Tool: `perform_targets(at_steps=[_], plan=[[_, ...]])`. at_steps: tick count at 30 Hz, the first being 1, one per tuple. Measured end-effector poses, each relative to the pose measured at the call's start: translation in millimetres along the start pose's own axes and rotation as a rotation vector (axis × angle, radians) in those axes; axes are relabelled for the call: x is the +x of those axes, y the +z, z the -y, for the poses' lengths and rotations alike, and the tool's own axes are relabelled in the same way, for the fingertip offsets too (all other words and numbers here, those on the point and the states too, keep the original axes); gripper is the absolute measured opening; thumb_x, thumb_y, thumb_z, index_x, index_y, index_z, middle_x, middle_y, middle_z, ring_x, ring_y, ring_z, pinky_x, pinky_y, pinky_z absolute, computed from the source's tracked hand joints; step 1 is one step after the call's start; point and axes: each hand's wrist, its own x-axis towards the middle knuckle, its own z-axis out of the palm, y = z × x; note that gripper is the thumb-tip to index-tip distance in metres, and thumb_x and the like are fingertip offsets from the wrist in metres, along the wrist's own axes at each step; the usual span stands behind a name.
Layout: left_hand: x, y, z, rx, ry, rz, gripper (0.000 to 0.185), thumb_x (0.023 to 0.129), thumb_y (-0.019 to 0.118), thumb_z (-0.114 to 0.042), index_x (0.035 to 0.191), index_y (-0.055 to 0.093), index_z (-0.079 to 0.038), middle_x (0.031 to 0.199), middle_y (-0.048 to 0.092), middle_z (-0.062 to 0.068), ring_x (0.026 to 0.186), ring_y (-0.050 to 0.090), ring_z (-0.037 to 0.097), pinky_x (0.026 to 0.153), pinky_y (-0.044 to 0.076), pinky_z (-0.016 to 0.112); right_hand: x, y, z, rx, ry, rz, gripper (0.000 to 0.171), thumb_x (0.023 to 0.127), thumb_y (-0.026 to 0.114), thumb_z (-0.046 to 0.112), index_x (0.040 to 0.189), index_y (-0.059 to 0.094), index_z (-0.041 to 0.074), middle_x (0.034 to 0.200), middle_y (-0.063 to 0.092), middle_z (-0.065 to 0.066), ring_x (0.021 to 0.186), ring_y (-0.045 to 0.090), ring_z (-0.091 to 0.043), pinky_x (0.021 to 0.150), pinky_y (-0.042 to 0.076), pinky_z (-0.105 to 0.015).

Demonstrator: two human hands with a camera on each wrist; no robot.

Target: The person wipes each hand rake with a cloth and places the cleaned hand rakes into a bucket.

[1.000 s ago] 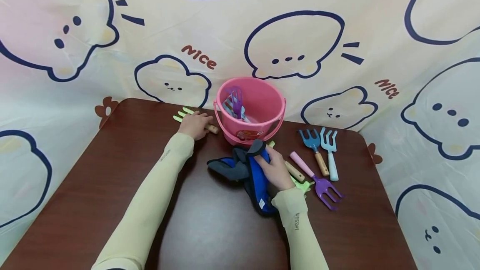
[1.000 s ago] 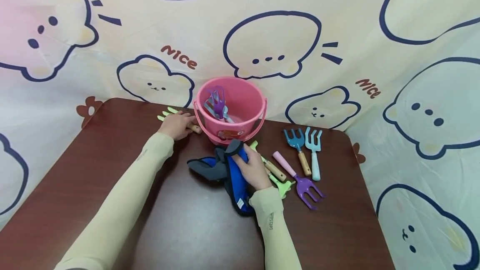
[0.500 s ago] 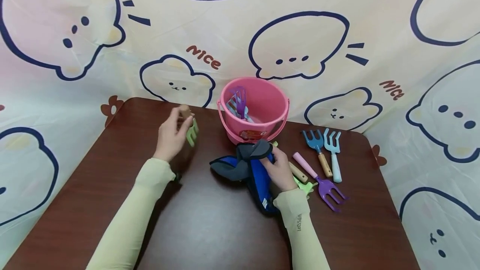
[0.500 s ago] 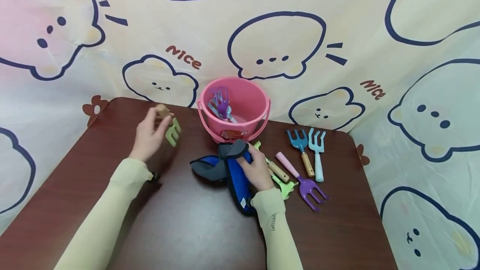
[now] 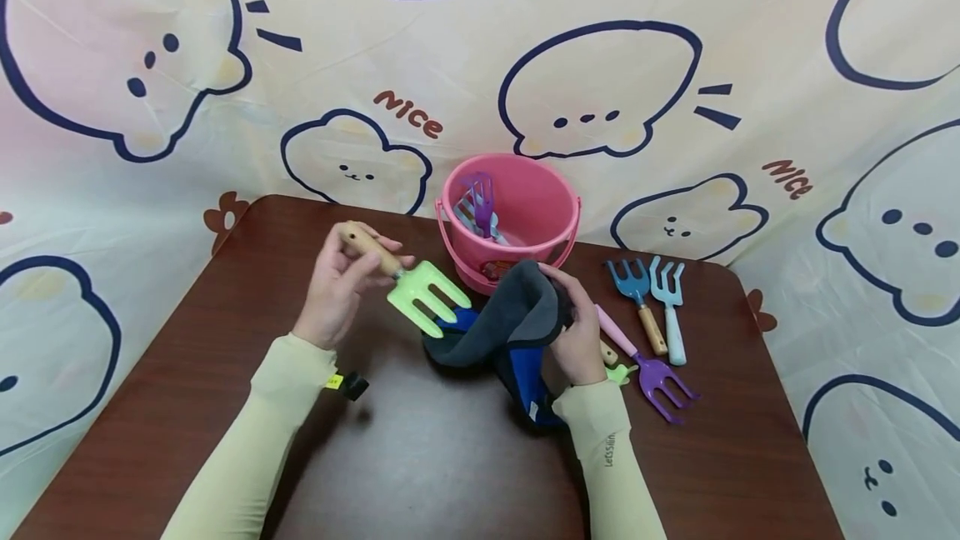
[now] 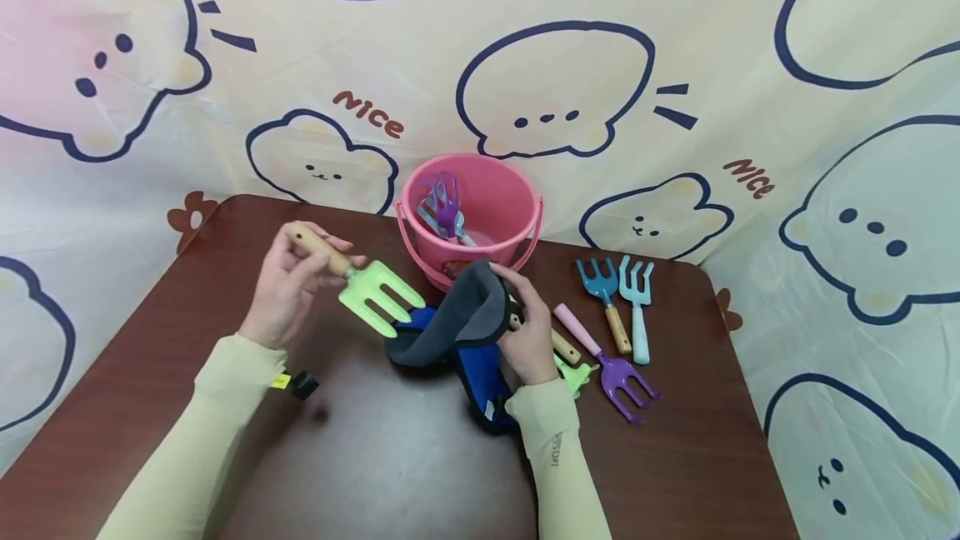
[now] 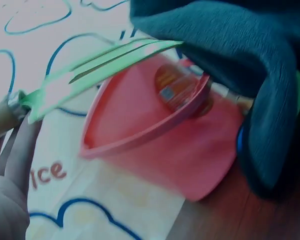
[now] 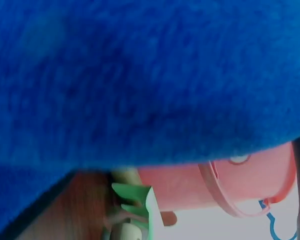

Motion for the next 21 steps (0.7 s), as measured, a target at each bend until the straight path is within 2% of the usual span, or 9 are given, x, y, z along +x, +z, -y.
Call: perform_targets(at_steps=[3,5,8,12,14,16,18,21], plan=[[-4.5,16.2,1.7,0.110,-0.061,0.094,0.027,0.107,0.056,-0.011,0.131,0.044,-0.013,0.126,0.065,0.017,0.110,0.075,0.024,0.089,0.062,0.038,-2,8,4,0.044,-0.022,0.029,0.059,0.090,0.072,-0.007,0.145,0.056,0.009,0.138,0.065,-0.004,0.122,0.063,-0.019,0.109,0.048,-0.032],[-7.5,24.9,3.1,0.140,-0.075,0.151,0.029,0.107,0.056,-0.010,0.132,0.043,-0.016,0.130,0.061,0.024,0.114,0.074,0.025,0.091,0.061,0.040,-3,13,9,0.082,-0.047,0.064,0.060,0.089,0.074,-0.006,0.145,0.056,0.007,0.139,0.065,-0.004,0.124,0.063,-0.020,0.109,0.049,-0.033],[-10.1,32.5,4.5,0.126,-0.048,0.203,0.031,0.107,0.053,-0.005,0.133,0.041,-0.016,0.133,0.057,0.029,0.117,0.072,0.027,0.095,0.059,0.039,-5,18,16,0.143,-0.117,0.082,0.061,0.090,0.077,0.000,0.146,0.053,0.002,0.141,0.064,-0.005,0.127,0.061,-0.022,0.111,0.048,-0.034],[-10.1,34.2,5.3,0.077,0.015,0.239,0.030,0.106,0.049,0.001,0.132,0.040,-0.013,0.130,0.060,0.020,0.123,0.068,0.032,0.101,0.057,0.038,-5,16,23,0.154,-0.222,0.012,0.071,0.092,0.076,0.005,0.153,0.041,0.001,0.149,0.057,-0.007,0.135,0.056,-0.023,0.114,0.046,-0.033],[-9.9,34.0,6.3,0.100,0.044,0.263,0.030,0.106,0.048,0.003,0.131,0.039,-0.011,0.130,0.062,0.013,0.125,0.066,0.034,0.102,0.056,0.038,-5,16,22,0.123,-0.245,-0.011,0.075,0.092,0.075,0.001,0.156,0.036,0.003,0.153,0.052,-0.010,0.139,0.053,-0.023,0.116,0.044,-0.032],[-10.7,34.7,7.4,0.151,0.064,0.292,0.031,0.105,0.049,0.004,0.131,0.039,-0.009,0.130,0.064,0.012,0.125,0.065,0.035,0.103,0.055,0.037,-5,18,20,0.056,-0.249,0.003,0.077,0.090,0.074,-0.005,0.156,0.037,0.005,0.154,0.051,-0.011,0.138,0.055,-0.022,0.114,0.045,-0.031],[-12.3,36.7,9.3,0.214,0.083,0.337,0.032,0.104,0.050,0.005,0.132,0.040,-0.006,0.131,0.065,0.013,0.125,0.065,0.033,0.105,0.054,0.037,-4,23,16,-0.024,-0.249,0.049,0.070,0.089,0.074,-0.009,0.152,0.046,0.006,0.148,0.057,-0.013,0.132,0.060,-0.021,0.110,0.049,-0.030],[-15.3,42.5,11.3,0.289,0.096,0.406,0.033,0.103,0.053,0.005,0.133,0.041,-0.003,0.132,0.066,0.016,0.126,0.065,0.028,0.108,0.052,0.036,-3,30,13,-0.171,-0.269,0.116,0.049,0.090,0.076,-0.004,0.136,0.065,0.007,0.130,0.071,-0.011,0.117,0.069,-0.021,0.102,0.055,-0.029]])
